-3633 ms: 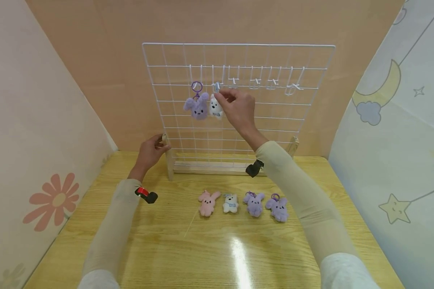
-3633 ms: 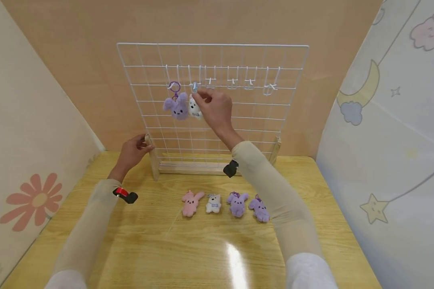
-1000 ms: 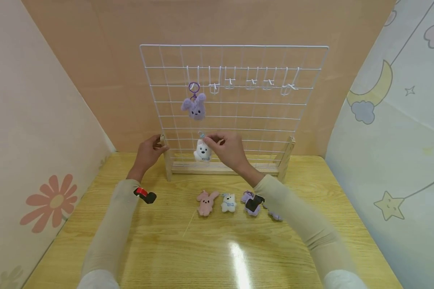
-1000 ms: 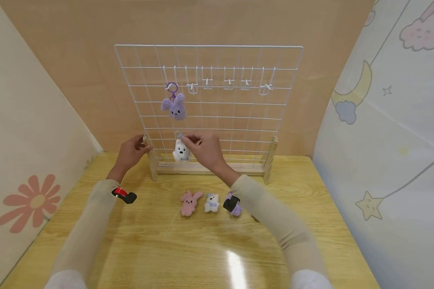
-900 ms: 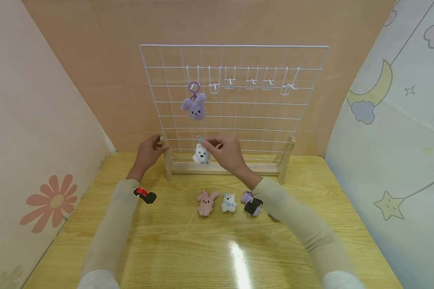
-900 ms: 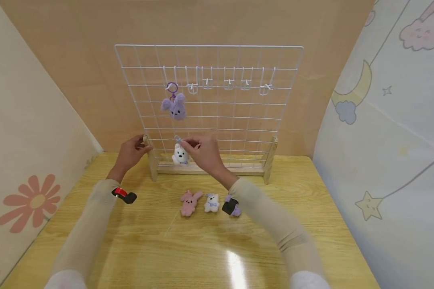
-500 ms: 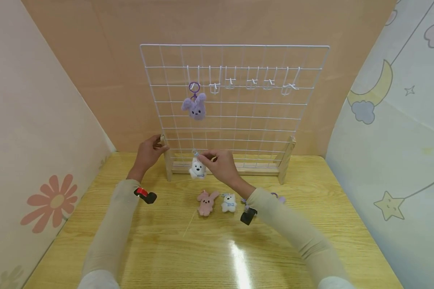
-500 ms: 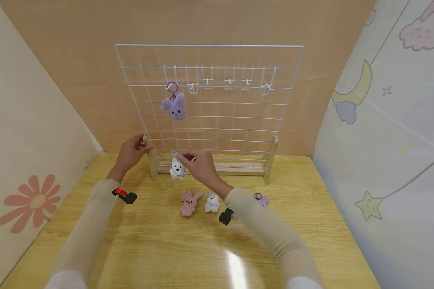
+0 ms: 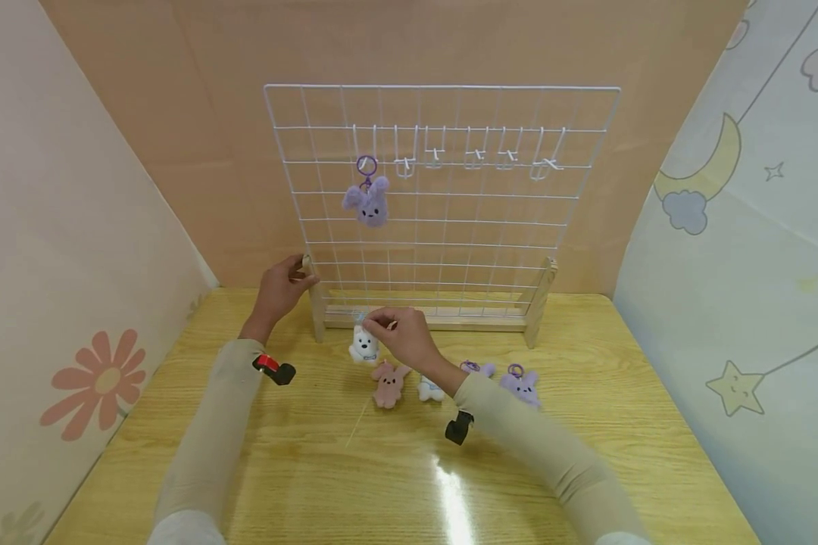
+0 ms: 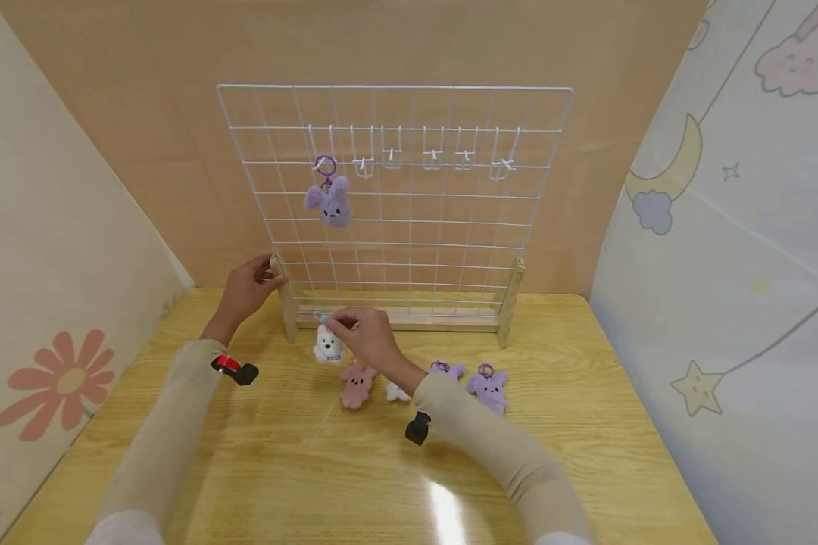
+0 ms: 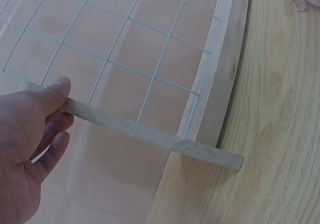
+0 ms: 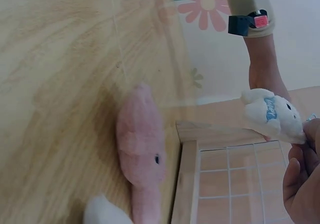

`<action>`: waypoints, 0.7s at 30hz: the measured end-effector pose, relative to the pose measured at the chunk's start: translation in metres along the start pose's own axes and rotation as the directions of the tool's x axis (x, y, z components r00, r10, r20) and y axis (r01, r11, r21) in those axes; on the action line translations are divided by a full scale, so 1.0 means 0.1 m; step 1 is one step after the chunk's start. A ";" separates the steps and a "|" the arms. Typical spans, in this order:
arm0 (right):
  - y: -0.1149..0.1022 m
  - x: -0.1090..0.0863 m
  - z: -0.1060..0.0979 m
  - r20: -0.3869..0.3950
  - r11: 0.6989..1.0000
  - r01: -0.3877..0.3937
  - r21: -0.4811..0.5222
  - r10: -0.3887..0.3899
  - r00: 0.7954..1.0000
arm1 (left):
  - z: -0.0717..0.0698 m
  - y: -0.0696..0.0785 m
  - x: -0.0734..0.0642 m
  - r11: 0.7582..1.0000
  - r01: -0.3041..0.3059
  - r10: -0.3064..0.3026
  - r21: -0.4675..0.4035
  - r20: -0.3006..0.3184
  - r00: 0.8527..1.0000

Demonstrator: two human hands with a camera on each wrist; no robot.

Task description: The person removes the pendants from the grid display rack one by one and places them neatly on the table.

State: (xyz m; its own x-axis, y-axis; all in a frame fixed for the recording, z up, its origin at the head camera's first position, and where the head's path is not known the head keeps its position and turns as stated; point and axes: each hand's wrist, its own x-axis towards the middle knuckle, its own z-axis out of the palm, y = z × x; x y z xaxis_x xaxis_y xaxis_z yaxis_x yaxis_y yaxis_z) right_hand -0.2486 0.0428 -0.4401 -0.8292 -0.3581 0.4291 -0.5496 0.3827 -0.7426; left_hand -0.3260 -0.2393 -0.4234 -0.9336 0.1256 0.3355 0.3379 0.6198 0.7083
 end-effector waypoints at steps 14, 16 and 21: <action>0.04 -0.17 0.20 0.094 1.000 -0.024 0.012 0.023 0.995 | 0.00 0.01 0.00 1.000 0.014 -0.014 0.008 0.003 1.000; 0.05 -0.19 0.22 0.108 1.000 -0.016 0.012 0.015 0.994 | 0.00 0.01 0.00 1.000 0.015 -0.015 0.008 0.002 1.000; 0.05 -0.25 0.27 0.156 0.999 -0.021 0.024 0.017 0.988 | 0.00 0.02 -0.01 0.999 0.031 -0.031 -0.007 0.003 1.000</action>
State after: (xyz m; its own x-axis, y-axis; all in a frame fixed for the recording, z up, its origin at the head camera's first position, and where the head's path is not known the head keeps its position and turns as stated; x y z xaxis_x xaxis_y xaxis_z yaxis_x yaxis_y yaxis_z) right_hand -0.2280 0.0312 -0.4684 -0.8123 -0.4803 0.3309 -0.5295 0.3695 -0.7636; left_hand -0.3249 -0.2384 -0.4225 -0.9441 0.1082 0.3114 0.3092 0.6180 0.7228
